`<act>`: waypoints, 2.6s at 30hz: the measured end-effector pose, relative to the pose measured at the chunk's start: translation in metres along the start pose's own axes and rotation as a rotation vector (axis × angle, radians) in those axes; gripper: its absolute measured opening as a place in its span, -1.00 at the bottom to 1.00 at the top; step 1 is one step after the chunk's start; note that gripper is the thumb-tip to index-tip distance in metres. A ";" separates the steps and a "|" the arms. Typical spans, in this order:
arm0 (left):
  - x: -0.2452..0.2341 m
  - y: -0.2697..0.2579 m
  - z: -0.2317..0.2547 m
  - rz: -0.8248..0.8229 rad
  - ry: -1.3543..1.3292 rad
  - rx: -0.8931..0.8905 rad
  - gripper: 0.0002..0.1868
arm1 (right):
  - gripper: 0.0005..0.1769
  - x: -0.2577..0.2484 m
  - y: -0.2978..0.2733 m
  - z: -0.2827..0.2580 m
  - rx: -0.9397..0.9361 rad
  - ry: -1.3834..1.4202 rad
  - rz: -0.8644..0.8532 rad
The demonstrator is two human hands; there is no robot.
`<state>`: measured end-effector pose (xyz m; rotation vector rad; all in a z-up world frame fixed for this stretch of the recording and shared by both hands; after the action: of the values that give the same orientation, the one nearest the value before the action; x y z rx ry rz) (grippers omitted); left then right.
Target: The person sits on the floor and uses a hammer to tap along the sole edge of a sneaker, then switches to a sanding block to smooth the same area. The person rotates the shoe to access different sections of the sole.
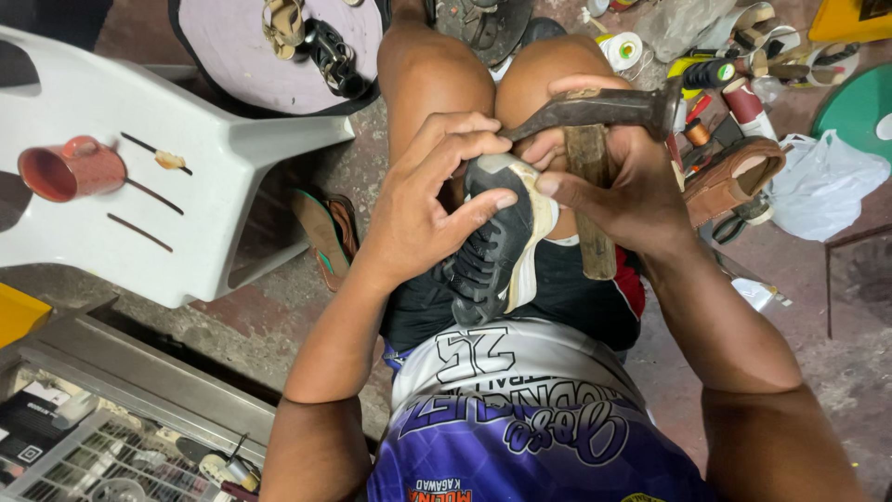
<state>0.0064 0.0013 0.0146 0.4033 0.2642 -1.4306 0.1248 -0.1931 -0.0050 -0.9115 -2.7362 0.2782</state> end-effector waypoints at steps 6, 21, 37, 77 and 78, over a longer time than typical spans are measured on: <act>0.001 0.003 0.004 -0.005 0.003 0.004 -0.56 | -0.22 0.004 -0.004 -0.006 -0.115 -0.111 0.020; 0.004 0.010 0.009 -0.017 0.040 0.015 -0.56 | -0.26 0.007 -0.001 -0.014 -0.229 -0.275 0.006; -0.012 0.016 0.004 -0.201 0.017 0.027 -0.50 | -0.46 -0.025 -0.054 0.027 -0.259 -0.080 0.251; -0.007 0.044 -0.021 -0.505 -0.046 0.113 -0.57 | -0.49 -0.046 0.002 -0.051 -0.383 -1.265 -0.303; -0.007 0.040 -0.021 -0.480 -0.055 0.127 -0.58 | -0.52 -0.049 -0.004 -0.052 -0.493 -1.208 -0.304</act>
<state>0.0469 0.0196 0.0031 0.4205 0.2350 -1.9339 0.1754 -0.2204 0.0368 -0.4150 -4.1375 0.0862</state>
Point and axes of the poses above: each hand's wrist, its own y-axis towards the middle knuckle, its own x-axis out of the palm, z = x × y, the point moved 2 cm from there along y, towards the middle knuckle, and after that the axes turned 3 degrees about -z, right-handed, at the moved point
